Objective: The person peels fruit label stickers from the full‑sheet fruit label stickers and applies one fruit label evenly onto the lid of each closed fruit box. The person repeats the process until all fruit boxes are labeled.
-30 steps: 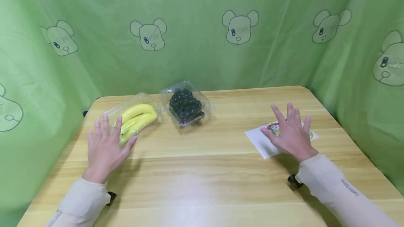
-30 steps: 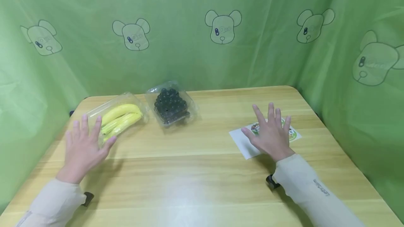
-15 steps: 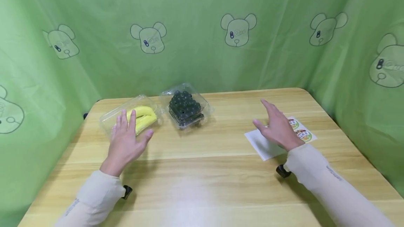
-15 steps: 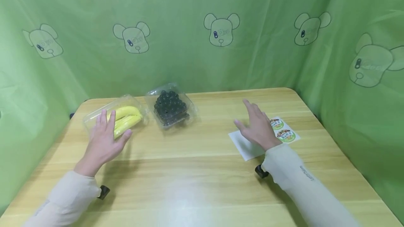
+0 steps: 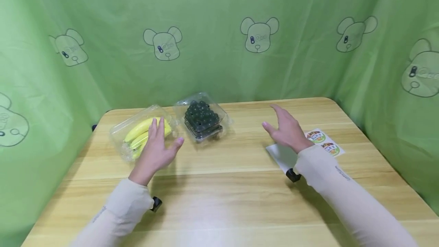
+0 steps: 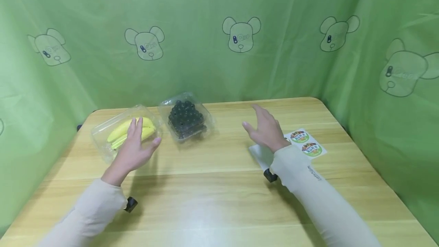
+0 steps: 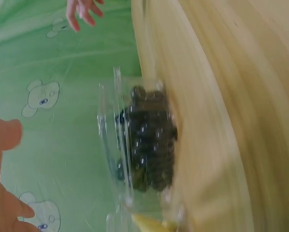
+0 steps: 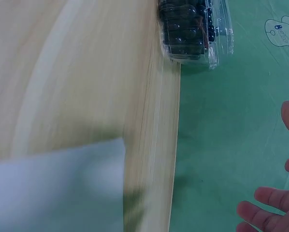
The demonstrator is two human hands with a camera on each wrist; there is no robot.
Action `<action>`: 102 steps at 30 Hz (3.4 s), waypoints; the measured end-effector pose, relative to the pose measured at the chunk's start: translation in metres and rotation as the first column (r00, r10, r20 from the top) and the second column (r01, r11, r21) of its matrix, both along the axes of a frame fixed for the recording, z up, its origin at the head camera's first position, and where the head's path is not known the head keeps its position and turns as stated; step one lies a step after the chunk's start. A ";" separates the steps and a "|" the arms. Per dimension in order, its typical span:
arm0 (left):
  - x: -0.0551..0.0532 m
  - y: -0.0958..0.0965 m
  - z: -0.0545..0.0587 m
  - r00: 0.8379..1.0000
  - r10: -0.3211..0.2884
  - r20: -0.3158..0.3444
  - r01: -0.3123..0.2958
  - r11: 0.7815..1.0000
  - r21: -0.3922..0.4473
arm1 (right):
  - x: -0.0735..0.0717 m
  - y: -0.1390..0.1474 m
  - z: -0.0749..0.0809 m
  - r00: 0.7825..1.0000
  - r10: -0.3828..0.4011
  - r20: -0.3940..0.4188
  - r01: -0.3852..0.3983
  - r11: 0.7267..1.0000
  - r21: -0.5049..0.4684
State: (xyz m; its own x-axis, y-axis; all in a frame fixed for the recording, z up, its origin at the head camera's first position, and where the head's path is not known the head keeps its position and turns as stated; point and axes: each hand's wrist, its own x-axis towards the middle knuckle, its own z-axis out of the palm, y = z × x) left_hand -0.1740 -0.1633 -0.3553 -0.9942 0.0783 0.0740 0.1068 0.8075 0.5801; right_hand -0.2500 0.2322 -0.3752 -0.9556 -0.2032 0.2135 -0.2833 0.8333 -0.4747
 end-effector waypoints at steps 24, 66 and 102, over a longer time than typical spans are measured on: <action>-0.007 0.074 -0.023 0.989 0.117 0.086 -0.141 0.916 0.374 | -0.034 -0.036 -0.007 0.985 0.110 0.133 -0.079 0.973 -0.218; -0.023 0.147 -0.028 0.813 0.308 0.494 -0.531 0.044 0.846 | -0.075 -0.093 -0.024 0.934 0.202 0.296 -0.056 0.899 -0.435; -0.025 0.139 -0.027 0.890 0.217 0.400 -0.436 0.152 0.887 | -0.069 -0.097 -0.017 0.930 0.181 0.321 -0.048 0.923 -0.382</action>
